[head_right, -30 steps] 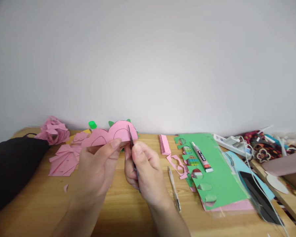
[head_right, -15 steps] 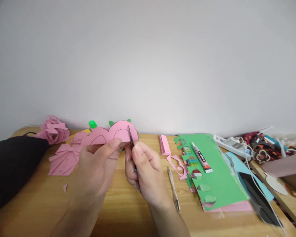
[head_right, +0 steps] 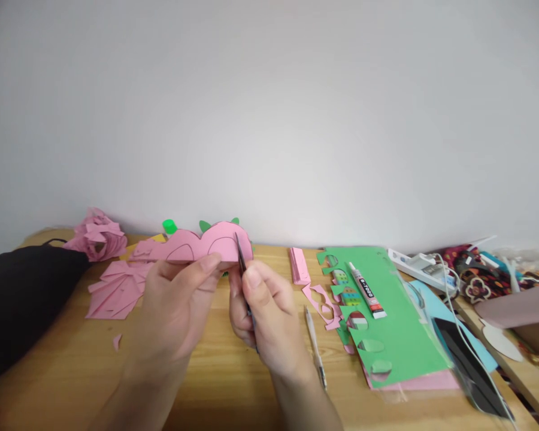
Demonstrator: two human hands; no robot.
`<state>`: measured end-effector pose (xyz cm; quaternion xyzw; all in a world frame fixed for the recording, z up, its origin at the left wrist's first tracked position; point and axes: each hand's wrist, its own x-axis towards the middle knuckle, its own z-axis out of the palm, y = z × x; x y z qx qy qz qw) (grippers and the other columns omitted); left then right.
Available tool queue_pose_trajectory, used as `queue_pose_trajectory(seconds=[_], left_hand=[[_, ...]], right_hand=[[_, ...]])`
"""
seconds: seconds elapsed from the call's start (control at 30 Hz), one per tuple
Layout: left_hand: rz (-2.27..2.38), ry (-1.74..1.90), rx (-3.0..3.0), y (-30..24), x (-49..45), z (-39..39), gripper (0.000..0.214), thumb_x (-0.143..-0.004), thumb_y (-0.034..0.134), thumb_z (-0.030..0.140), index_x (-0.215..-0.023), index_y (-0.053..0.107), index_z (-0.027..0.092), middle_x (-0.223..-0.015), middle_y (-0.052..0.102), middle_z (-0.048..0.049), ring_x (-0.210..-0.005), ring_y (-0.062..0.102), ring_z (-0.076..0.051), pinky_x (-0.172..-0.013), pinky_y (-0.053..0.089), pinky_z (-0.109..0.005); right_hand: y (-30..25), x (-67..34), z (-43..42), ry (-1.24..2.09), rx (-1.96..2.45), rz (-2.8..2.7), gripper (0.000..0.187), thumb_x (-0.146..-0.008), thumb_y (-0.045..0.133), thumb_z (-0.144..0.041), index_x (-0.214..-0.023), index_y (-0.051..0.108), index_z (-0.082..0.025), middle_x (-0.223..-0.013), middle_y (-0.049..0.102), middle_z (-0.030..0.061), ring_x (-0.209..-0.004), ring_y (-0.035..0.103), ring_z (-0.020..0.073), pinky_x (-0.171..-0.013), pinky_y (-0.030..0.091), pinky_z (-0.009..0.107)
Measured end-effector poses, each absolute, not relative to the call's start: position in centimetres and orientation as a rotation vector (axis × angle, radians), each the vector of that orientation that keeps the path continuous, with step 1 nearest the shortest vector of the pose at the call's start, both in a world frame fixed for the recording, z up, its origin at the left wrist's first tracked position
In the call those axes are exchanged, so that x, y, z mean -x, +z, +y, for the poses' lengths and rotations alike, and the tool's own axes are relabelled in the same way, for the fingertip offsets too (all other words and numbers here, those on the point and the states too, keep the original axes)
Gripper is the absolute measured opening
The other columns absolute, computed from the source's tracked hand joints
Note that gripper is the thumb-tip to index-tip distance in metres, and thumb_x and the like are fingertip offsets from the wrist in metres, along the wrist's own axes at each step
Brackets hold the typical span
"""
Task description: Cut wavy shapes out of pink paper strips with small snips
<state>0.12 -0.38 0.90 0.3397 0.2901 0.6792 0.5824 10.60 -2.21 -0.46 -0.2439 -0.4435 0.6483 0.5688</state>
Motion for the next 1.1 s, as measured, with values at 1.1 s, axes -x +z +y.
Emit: queue_pose_trajectory(seconds=[1.1], left_hand=[[0.686,1.638,-0.718,0.95,-0.16,-0.25,0.011,-0.072,0.079,0.020,-0.063,0.073,0.022,-0.064,0.075,0.0026,-0.065,0.071,-0.013,-0.066,0.057,-0.024]], right_hand=[[-0.38,-11.12,-2.28,1.549,0.617,-1.081,0.037,-0.095,0.054,-0.052,-0.076,0.053,-0.021,-0.046,0.030,-0.0107,-0.036,0.015,0.0060,-0.033,0.013,0.019]])
